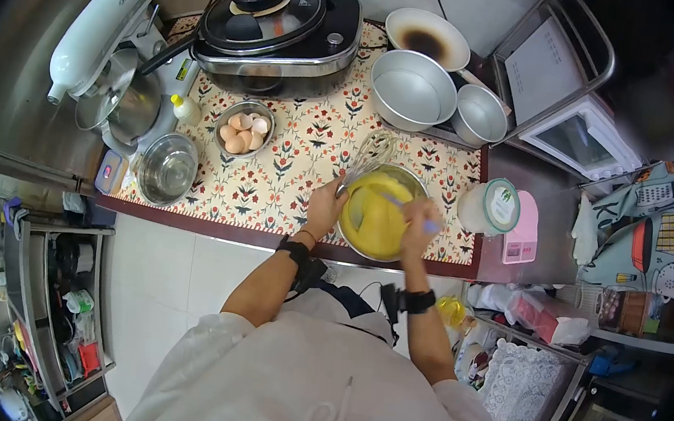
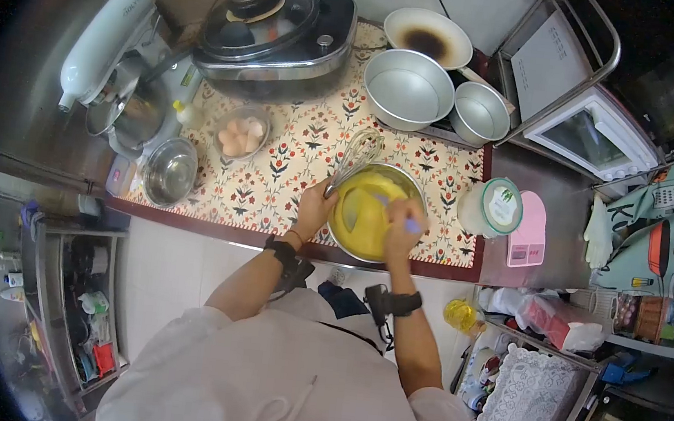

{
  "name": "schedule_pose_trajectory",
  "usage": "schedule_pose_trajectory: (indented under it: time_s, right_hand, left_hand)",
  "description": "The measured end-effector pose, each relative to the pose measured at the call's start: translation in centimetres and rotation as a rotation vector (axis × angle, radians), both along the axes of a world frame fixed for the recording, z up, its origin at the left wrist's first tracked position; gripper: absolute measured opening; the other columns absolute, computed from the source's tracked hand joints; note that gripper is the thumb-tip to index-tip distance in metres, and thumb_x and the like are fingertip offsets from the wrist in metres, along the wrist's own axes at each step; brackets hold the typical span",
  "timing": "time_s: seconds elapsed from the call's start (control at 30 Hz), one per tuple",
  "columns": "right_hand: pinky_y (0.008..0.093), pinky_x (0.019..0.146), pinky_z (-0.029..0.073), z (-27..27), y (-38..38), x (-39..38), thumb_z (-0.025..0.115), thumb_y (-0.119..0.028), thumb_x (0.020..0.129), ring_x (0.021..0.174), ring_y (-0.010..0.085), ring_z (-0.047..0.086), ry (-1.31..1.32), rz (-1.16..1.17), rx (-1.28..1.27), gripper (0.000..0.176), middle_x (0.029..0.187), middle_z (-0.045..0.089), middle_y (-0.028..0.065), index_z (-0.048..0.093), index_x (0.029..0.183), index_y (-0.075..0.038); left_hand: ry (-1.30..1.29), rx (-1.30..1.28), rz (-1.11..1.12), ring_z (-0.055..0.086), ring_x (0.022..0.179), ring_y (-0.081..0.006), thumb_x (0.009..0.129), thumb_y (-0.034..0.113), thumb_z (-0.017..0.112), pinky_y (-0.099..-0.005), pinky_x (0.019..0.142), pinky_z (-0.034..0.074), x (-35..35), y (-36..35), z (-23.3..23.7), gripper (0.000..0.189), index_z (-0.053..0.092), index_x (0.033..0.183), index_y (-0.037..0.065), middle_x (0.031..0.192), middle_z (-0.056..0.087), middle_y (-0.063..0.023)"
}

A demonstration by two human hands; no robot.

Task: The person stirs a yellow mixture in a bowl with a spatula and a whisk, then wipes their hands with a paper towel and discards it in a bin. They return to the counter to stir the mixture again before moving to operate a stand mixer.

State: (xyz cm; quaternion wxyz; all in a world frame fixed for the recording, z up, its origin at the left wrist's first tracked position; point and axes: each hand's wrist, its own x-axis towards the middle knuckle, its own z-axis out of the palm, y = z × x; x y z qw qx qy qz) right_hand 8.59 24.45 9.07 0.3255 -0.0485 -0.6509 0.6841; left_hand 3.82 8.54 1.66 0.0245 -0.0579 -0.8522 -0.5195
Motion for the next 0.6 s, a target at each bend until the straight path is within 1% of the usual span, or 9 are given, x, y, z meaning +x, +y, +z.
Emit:
schedule_pose_trajectory:
  time_s: [0.03,0.13,0.17,0.23,0.3,0.4,0.5,0.57,0.6]
  right_hand:
    - [0.0238,0.044,0.033,-1.5,-1.1,1.7,0.044,-0.006,0.085,0.047,0.0099,0.042,-0.053,0.040,0.074,0.031,0.051,0.042,0.0015,0.037,0.054,-0.006]
    - [0.0242,0.042,0.033,-2.5,-1.3,5.5,0.045,-0.007,0.085,0.045,0.0101,0.042,-0.084,0.184,0.103,0.032,0.051,0.044,0.0017,0.037,0.054,-0.006]
    - [0.0245,0.042,0.033,-2.5,-0.4,5.8,0.045,-0.007,0.085,0.044,0.0099,0.040,-0.142,0.200,-0.005,0.032,0.051,0.043,0.0013,0.037,0.055,-0.006]
    - [0.0251,0.040,0.031,-0.1,2.4,3.7,0.045,-0.007,0.085,0.041,0.0095,0.037,-0.230,0.239,-0.217,0.031,0.050,0.040,0.0005,0.036,0.055,-0.007]
    - [0.0255,0.038,0.029,2.8,4.8,1.4,0.046,-0.007,0.086,0.038,0.0092,0.032,-0.250,0.184,-0.442,0.032,0.048,0.036,-0.0008,0.035,0.056,-0.008]
    - [0.0220,0.041,0.029,6.3,5.8,0.4,0.045,-0.013,0.087,0.043,0.0060,0.033,-0.063,0.111,-0.380,0.029,0.050,0.038,-0.0019,0.039,0.059,-0.008]
    - [0.0226,0.043,0.029,3.0,2.7,0.0,0.046,-0.007,0.086,0.044,0.0080,0.035,-0.069,-0.242,-0.008,0.031,0.048,0.035,-0.0017,0.035,0.057,-0.008]
    - [0.0221,0.046,0.031,-1.5,0.2,1.9,0.046,-0.005,0.086,0.047,0.0078,0.037,0.008,-0.037,-0.026,0.030,0.049,0.038,-0.0003,0.036,0.057,-0.007]
    - [0.0225,0.046,0.031,-2.1,-0.8,3.9,0.047,-0.005,0.086,0.047,0.0080,0.037,-0.033,0.039,0.067,0.030,0.050,0.039,0.0005,0.036,0.057,-0.006]
  left_hand:
    - [0.032,-0.039,0.005,0.051,0.046,-0.0267,0.076,0.011,0.057,-0.0346,0.048,0.042,0.0,-0.1,-0.3,0.037,0.056,0.112,0.002,0.058,0.053,-0.0200]
    - [0.082,-0.093,0.028,0.052,0.046,-0.0282,0.075,0.011,0.057,-0.0349,0.048,0.042,0.5,-0.1,-1.1,0.036,0.057,0.111,0.002,0.059,0.053,-0.0206]
    - [0.072,-0.073,0.022,0.052,0.047,-0.0286,0.075,0.011,0.057,-0.0352,0.048,0.042,0.4,-0.1,-1.2,0.036,0.057,0.111,0.001,0.059,0.053,-0.0207]
    - [0.070,-0.062,0.016,0.053,0.047,-0.0287,0.075,0.011,0.057,-0.0355,0.048,0.043,-0.3,0.1,-0.8,0.037,0.057,0.110,0.001,0.058,0.053,-0.0206]
    - [0.053,-0.084,0.014,0.052,0.046,-0.0283,0.075,0.011,0.058,-0.0356,0.048,0.043,-0.1,0.0,-0.8,0.037,0.057,0.110,0.001,0.058,0.053,-0.0201]
    - [0.029,-0.091,0.022,0.052,0.046,-0.0278,0.075,0.012,0.058,-0.0354,0.048,0.042,-0.1,0.1,-0.8,0.037,0.057,0.110,0.001,0.057,0.053,-0.0196]
    - [0.053,-0.055,0.023,0.052,0.046,-0.0277,0.075,0.012,0.059,-0.0353,0.048,0.043,-0.2,0.2,-0.9,0.037,0.057,0.110,0.001,0.057,0.053,-0.0193]
    - [0.044,-0.045,0.025,0.053,0.046,-0.0276,0.075,0.012,0.059,-0.0353,0.049,0.043,-0.3,0.3,-0.8,0.036,0.057,0.109,0.000,0.057,0.054,-0.0193]
    - [0.022,-0.055,0.023,0.053,0.046,-0.0276,0.075,0.012,0.059,-0.0354,0.049,0.043,-0.3,0.2,-0.4,0.036,0.058,0.108,0.000,0.058,0.054,-0.0193]
